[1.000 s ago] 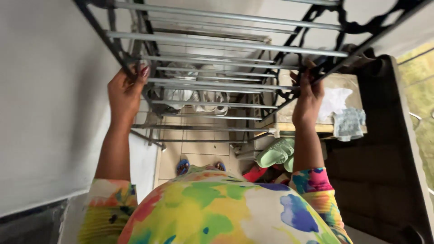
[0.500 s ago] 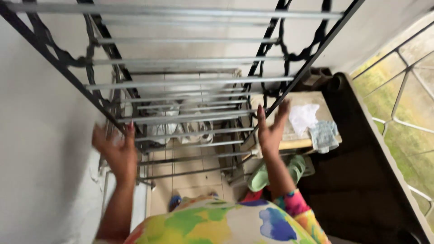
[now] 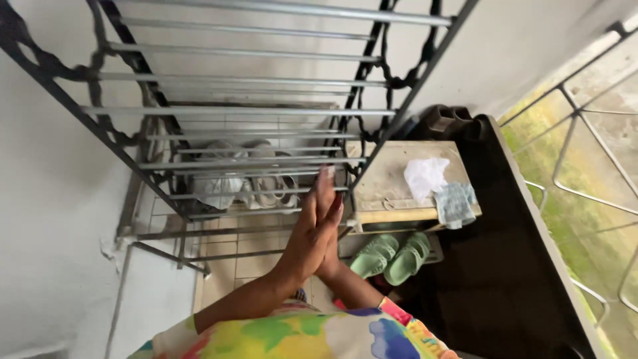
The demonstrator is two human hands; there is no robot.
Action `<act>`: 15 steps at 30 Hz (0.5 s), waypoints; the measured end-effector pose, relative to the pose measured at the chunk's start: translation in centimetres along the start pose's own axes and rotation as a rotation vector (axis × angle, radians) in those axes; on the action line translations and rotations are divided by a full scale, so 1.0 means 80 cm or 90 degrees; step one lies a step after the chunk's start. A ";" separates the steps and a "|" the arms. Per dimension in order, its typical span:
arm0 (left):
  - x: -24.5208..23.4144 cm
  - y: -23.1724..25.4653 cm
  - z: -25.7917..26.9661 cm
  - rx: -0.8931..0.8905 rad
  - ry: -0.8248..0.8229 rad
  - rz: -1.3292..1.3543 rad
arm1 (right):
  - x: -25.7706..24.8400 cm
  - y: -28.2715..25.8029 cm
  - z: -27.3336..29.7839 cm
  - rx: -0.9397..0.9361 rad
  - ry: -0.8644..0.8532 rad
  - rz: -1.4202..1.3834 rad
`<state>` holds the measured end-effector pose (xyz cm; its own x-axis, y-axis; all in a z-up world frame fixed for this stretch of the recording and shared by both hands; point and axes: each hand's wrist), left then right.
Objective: The recorder is shown assembling a small portable shoe rack and سپس cleaning its frame with a cloth.
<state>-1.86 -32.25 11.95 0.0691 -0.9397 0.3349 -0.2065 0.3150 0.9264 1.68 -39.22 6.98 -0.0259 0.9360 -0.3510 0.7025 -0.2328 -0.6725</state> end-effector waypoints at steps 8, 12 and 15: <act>-0.009 -0.003 0.045 0.503 -0.303 -0.369 | -0.036 0.015 0.071 0.268 -0.092 -0.315; -0.052 -0.016 0.067 0.458 -0.306 -0.469 | -0.068 -0.110 0.052 0.334 -0.022 -0.894; -0.095 -0.071 0.080 0.250 -0.050 -0.341 | -0.048 -0.144 0.067 0.266 -0.007 -0.629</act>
<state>-7.50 -27.71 3.06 0.1924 -0.9643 -0.1821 -0.5048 -0.2564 0.8243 -10.11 -41.52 12.56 -0.4574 0.7574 0.4660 0.0673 0.5520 -0.8311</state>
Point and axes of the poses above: each hand's wrist, its own z-axis away from the middle knuckle, its own x-axis out of the palm, y = z × x, and after that the axes turned 7 degrees about z, right-handed
